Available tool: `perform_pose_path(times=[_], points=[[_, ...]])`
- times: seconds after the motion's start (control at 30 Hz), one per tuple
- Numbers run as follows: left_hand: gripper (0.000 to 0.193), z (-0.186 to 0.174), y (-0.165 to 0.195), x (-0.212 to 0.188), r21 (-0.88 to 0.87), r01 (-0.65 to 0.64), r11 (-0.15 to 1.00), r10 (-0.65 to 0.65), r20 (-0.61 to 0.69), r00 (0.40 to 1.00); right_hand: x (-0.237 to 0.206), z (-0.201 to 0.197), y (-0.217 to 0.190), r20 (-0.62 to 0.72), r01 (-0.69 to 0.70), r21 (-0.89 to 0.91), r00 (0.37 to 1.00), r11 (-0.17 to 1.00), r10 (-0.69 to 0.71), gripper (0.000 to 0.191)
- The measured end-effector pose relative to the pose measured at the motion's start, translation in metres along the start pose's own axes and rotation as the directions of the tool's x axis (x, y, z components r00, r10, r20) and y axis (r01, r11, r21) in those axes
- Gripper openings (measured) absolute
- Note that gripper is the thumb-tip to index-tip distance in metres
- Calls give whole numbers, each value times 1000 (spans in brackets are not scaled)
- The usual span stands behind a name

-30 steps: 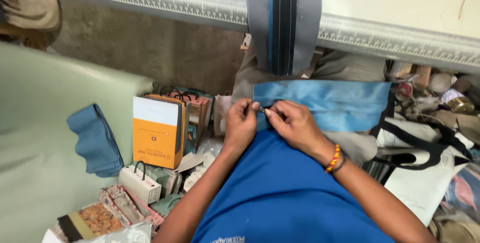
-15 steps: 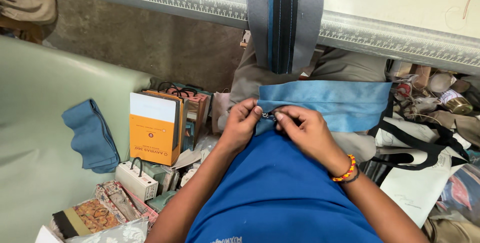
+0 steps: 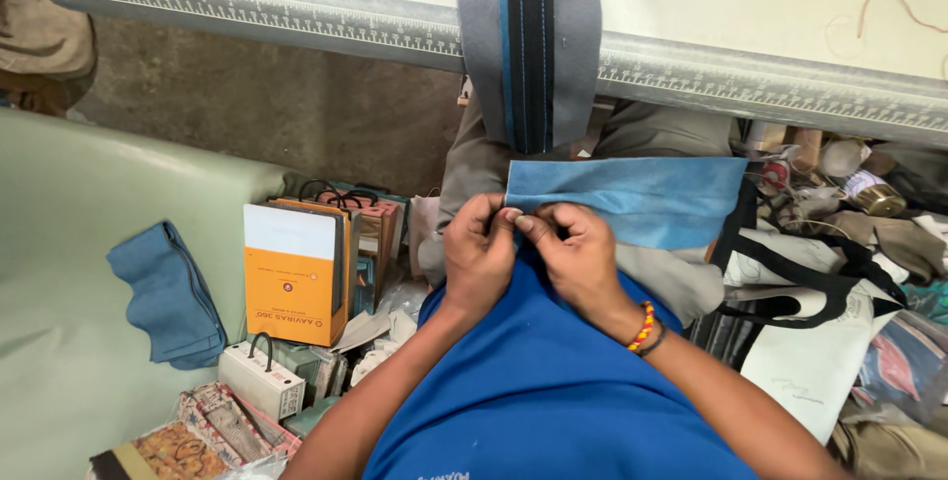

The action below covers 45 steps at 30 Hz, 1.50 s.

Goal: The person aligns a zipper with a blue fabric piece, inserts the zipper pull, and uses shears to trim excess fabric. The person then folds and adjusts the fabric around the zipper, preparing it for sewing.

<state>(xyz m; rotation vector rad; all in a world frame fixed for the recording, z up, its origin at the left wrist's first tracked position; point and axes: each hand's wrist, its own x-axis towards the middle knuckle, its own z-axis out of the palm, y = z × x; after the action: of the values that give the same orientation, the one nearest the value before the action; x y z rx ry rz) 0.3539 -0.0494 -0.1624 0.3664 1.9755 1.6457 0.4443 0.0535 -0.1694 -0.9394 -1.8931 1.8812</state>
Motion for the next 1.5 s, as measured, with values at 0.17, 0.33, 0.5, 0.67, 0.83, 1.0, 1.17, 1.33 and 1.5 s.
perform_pose_path(times=[0.17, 0.33, 0.5, 0.67, 0.83, 1.0, 1.17, 1.33, 1.5], points=[[3, 6, 12, -2, 257, -242, 936, 261, -42, 965, -3, 7, -7, -61, 149, -230, 984, 962, -167, 20], [8, 13, 7, 3, 8, -26, 1000, 27, -46, 999, -4, 10, -8, -98, 215, -293, 962, 932, -253, 16], [5, 13, 4, 9, 368, -443, 818, 487, -32, 873, 2, 12, 8, -145, 241, -214, 951, 947, -275, 17], [7, 18, 8, 13, 63, 25, 998, -25, 0, 1000, 3, 3, 15, -131, 36, -14, 991, 999, -37, 20], [3, 11, 15, 11, 226, -244, 943, 240, 43, 970, 7, -13, 16, -27, -34, -293, 999, 955, 27, 23], [5, 19, 19, 15, 329, -521, 787, 525, 84, 847, 6, -4, 18, -17, -151, 514, 982, 844, 186, 22], [6, 33, 8, 17, 55, -85, 995, 86, -11, 996, 12, -11, 4, -157, 131, -78, 977, 988, -142, 17], [4, 19, 4, 13, 67, -117, 991, 117, 5, 993, 11, -19, 8, -34, 118, -351, 990, 929, -138, 17], [8, 21, 18, 17, 404, -576, 710, 594, 96, 799, 9, -4, 19, -48, -157, 396, 980, 905, 191, 26]])
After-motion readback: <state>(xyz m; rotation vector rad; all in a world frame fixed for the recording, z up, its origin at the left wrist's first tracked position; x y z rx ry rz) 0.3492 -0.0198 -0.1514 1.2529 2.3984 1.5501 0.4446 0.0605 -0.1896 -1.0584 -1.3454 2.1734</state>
